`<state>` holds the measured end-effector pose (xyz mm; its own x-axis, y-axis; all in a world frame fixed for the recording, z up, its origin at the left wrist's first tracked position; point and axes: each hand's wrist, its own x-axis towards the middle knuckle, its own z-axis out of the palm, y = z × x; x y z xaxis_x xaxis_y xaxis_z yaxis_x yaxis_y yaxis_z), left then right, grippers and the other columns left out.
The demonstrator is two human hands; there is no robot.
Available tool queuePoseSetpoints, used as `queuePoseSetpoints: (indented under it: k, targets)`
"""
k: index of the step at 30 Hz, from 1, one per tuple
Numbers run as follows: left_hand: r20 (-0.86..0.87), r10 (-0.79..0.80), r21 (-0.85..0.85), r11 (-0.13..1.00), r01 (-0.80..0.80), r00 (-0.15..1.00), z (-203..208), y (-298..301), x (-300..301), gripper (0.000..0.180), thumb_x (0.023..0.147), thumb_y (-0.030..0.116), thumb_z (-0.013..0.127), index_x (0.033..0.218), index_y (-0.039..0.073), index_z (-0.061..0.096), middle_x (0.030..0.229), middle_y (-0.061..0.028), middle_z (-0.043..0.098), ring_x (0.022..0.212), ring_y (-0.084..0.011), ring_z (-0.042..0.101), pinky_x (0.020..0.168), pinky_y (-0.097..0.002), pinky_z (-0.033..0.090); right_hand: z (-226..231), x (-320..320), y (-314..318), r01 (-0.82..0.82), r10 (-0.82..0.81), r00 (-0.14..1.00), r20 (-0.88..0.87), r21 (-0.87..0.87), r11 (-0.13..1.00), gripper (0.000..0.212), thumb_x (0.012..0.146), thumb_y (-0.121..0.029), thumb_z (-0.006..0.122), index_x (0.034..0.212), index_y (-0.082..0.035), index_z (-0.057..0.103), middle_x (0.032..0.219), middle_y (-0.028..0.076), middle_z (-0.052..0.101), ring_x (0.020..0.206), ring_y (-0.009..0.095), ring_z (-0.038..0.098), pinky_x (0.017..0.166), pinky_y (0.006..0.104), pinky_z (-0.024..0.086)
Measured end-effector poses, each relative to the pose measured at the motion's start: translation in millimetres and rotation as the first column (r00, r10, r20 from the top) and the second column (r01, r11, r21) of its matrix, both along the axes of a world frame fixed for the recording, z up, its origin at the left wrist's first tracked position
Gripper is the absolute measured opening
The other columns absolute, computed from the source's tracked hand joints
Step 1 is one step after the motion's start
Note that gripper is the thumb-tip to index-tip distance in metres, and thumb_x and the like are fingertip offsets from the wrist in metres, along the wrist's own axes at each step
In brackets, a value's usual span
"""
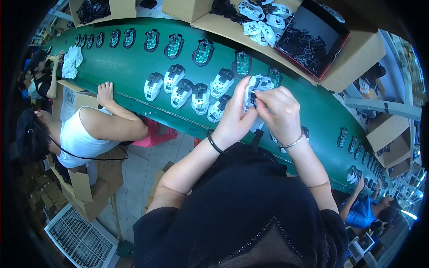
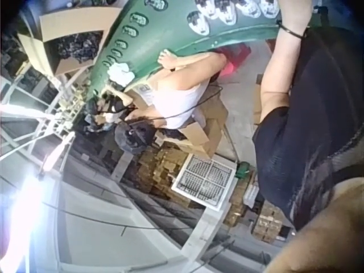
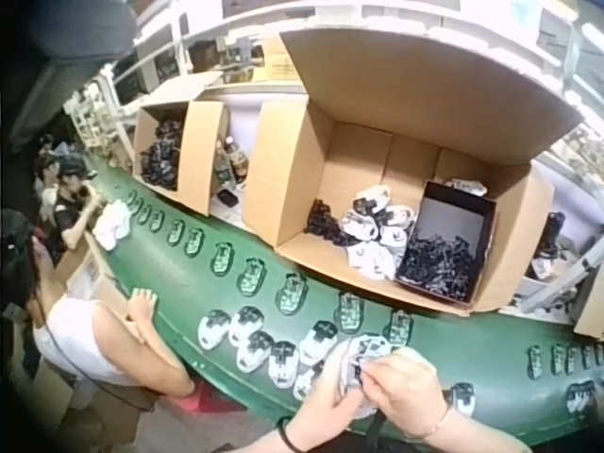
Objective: The person assembles computer mouse casings by fitting small components into the shells by hand and sliding the assembled casings along the conveyor belt.
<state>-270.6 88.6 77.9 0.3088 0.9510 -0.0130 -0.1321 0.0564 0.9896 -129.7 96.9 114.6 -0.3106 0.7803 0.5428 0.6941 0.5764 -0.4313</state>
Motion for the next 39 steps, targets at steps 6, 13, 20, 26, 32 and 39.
queuePoseSetpoints:
  k: [6, 13, 20, 26, 32, 39]
  targets:
    - [-0.045, 0.034, 0.062, 0.998, -0.031, 0.998, -2, 2, -3, 0.063, 0.078, -0.010, 0.041, 0.137, 0.001, 0.021, 0.120, -0.0099, 0.044, 0.111, -0.0153, 0.044, 0.093, -0.0272, 0.038, 4, -8, 2, 0.099, -0.101, 0.994, -0.034, -0.065, 0.993, 0.018, 0.065, 0.000, 0.070, 0.082, -0.002, 0.066, 0.075, 0.009, 0.062, 0.067, 0.024, 0.057, 0.060, 0.0317, 0.046]
    - [0.136, 0.063, -0.065, 0.996, -0.055, 0.989, 5, 3, -7, 0.063, 0.077, -0.007, 0.042, 0.137, 0.000, 0.022, 0.120, -0.0139, 0.047, 0.109, -0.0182, 0.049, 0.089, -0.0279, 0.041, 10, 3, 1, 0.153, -0.165, 0.985, -0.044, -0.202, 0.967, 0.030, 0.068, -0.002, 0.068, 0.097, -0.005, 0.062, 0.089, 0.007, 0.057, 0.080, 0.021, 0.054, 0.065, 0.0293, 0.044]
    - [0.179, 0.039, -0.040, 0.999, -0.032, 0.983, -4, 3, -8, 0.066, 0.076, -0.008, 0.042, 0.138, 0.000, 0.020, 0.127, -0.0126, 0.041, 0.118, -0.0184, 0.042, 0.098, -0.0294, 0.034, -28, -7, -11, -0.296, -0.378, 0.616, -0.691, -0.648, 0.702, 0.040, 0.075, 0.000, 0.061, 0.113, 0.002, 0.049, 0.095, 0.005, 0.059, 0.089, 0.011, 0.055, 0.074, 0.0246, 0.045]
    - [-0.023, 0.034, 0.162, 0.986, -0.030, 0.999, -15, 4, -1, 0.065, 0.076, -0.007, 0.043, 0.137, 0.000, 0.022, 0.127, -0.0138, 0.041, 0.117, -0.0201, 0.043, 0.099, -0.0309, 0.034, -41, -7, -16, -0.235, -0.360, 0.593, -0.720, -0.583, 0.778, 0.033, 0.075, 0.004, 0.058, 0.108, 0.002, 0.050, 0.095, 0.005, 0.059, 0.084, 0.010, 0.056, 0.074, 0.0245, 0.046]
    - [0.162, -0.203, -0.183, 0.956, 0.231, 0.966, -33, 8, 34, 0.068, 0.080, -0.005, 0.048, 0.139, 0.008, 0.017, 0.129, -0.0134, 0.038, 0.114, -0.0201, 0.047, 0.089, -0.0322, 0.045, -60, 45, -36, -0.496, -0.509, 0.293, -0.809, -0.584, 0.642, 0.045, 0.081, 0.002, 0.058, 0.125, 0.001, 0.047, 0.105, 0.004, 0.059, 0.095, 0.010, 0.054, 0.086, 0.0258, 0.044]
    - [0.030, -0.372, -0.546, 0.771, 0.327, 0.928, -54, -4, 38, 0.046, 0.090, 0.013, 0.052, 0.133, 0.011, 0.035, 0.126, -0.0123, 0.041, 0.103, -0.0275, 0.055, 0.084, -0.0384, 0.048, -168, 263, -171, 0.493, -0.862, 0.353, -0.363, -0.711, 0.501, 0.044, 0.071, -0.005, 0.067, 0.114, -0.001, 0.058, 0.100, 0.009, 0.063, 0.083, 0.016, 0.061, 0.069, 0.0274, 0.050]
